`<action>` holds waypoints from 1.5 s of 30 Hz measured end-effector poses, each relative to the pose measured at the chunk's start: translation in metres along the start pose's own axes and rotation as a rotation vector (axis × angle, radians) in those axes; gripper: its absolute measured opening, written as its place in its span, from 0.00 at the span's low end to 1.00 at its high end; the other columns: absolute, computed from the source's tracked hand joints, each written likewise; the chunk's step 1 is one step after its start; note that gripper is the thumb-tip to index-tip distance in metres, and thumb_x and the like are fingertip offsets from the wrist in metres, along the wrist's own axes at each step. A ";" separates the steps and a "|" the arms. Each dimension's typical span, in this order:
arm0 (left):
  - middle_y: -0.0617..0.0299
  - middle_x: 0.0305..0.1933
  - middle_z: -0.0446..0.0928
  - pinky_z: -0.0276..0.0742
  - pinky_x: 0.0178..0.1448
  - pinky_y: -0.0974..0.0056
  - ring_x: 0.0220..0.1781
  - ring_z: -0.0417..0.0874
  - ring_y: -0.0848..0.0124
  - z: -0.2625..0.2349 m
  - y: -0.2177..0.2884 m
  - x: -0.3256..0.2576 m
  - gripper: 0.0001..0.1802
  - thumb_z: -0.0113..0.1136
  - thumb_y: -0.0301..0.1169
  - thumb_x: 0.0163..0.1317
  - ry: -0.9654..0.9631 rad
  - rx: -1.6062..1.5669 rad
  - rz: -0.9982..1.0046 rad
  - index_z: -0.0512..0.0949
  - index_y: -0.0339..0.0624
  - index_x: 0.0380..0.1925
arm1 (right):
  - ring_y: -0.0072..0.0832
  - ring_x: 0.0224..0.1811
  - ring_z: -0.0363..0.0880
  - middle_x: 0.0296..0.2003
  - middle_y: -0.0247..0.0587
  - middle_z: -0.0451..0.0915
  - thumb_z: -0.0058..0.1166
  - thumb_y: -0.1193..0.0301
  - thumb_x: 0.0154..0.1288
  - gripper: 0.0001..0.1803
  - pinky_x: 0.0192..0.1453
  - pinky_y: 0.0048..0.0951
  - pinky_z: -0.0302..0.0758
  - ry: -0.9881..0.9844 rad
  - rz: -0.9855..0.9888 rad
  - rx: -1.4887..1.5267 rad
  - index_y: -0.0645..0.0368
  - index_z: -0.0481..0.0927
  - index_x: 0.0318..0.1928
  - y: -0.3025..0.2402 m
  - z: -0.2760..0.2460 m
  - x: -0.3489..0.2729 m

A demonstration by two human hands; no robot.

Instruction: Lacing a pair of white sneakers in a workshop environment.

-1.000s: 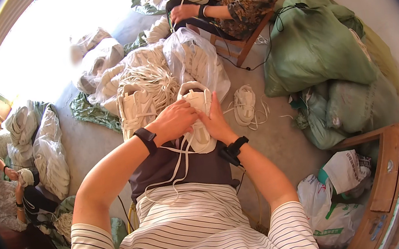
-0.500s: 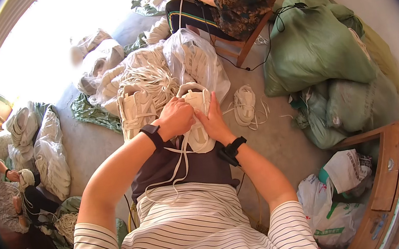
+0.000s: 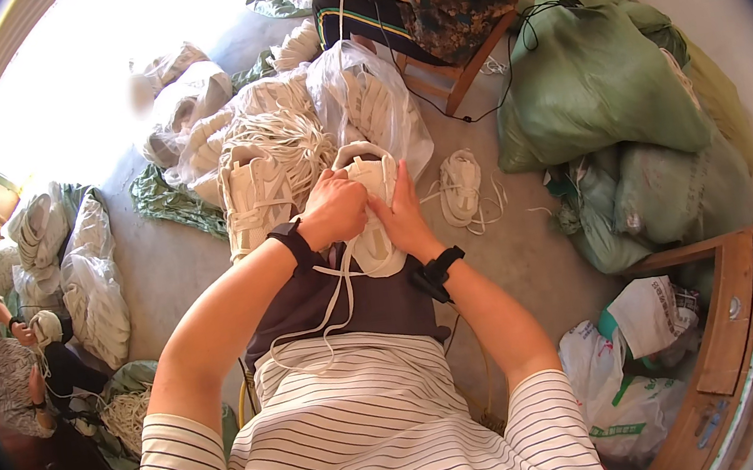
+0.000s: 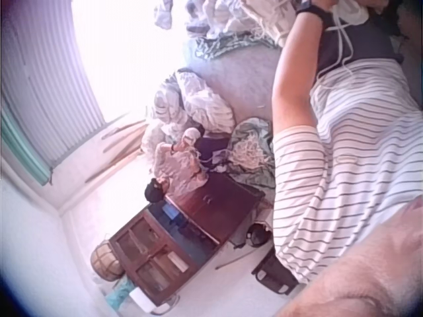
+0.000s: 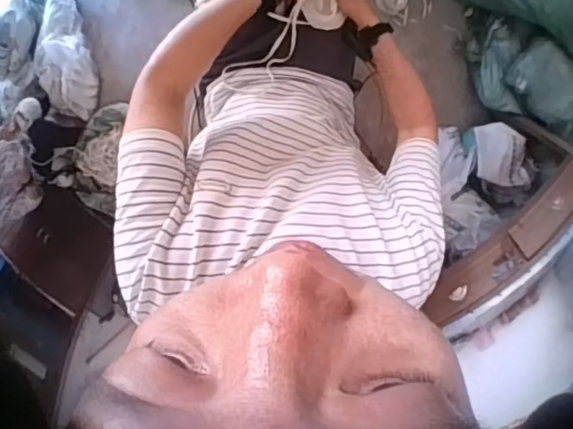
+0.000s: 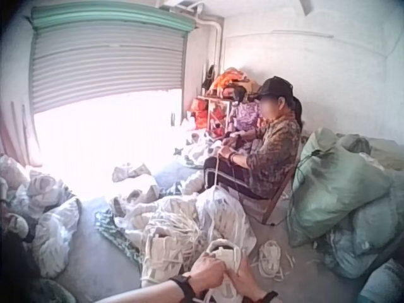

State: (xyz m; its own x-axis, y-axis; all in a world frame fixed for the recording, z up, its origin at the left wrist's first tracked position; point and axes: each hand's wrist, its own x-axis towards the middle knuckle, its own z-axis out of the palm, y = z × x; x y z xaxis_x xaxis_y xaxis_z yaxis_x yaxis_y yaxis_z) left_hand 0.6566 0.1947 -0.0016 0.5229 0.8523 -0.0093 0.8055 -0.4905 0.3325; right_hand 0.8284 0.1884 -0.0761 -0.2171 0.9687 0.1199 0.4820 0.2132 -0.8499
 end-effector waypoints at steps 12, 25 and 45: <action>0.48 0.26 0.79 0.70 0.51 0.51 0.41 0.77 0.51 0.006 -0.020 0.013 0.10 0.58 0.32 0.48 0.229 -0.281 -0.033 0.81 0.36 0.19 | 0.53 0.76 0.42 0.72 0.66 0.44 0.50 0.63 0.69 0.45 0.77 0.41 0.44 -0.008 0.010 -0.006 0.74 0.38 0.71 0.002 0.009 0.010; 0.50 0.36 0.75 0.72 0.47 0.54 0.42 0.76 0.51 0.006 -0.005 -0.028 0.11 0.61 0.33 0.57 0.625 -0.437 -0.164 0.74 0.37 0.33 | 0.54 0.75 0.47 0.73 0.59 0.47 0.57 0.76 0.59 0.32 0.74 0.48 0.51 0.075 -0.356 -0.393 0.56 0.69 0.66 -0.054 -0.013 0.002; 0.62 0.32 0.82 0.75 0.38 0.69 0.31 0.81 0.73 0.046 -0.035 -0.042 0.12 0.50 0.31 0.66 -0.086 -1.339 -0.420 0.80 0.35 0.33 | 0.53 0.73 0.51 0.65 0.49 0.68 0.63 0.74 0.55 0.04 0.74 0.51 0.50 -0.092 -0.422 -0.424 0.57 0.84 0.33 -0.062 -0.019 0.005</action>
State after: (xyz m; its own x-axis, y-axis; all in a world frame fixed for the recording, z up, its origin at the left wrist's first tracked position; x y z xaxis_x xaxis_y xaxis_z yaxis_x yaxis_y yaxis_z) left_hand 0.6193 0.1683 -0.0565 0.3675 0.8526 -0.3714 0.0565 0.3782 0.9240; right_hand 0.8133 0.1826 -0.0131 -0.5269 0.7785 0.3411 0.6301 0.6271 -0.4578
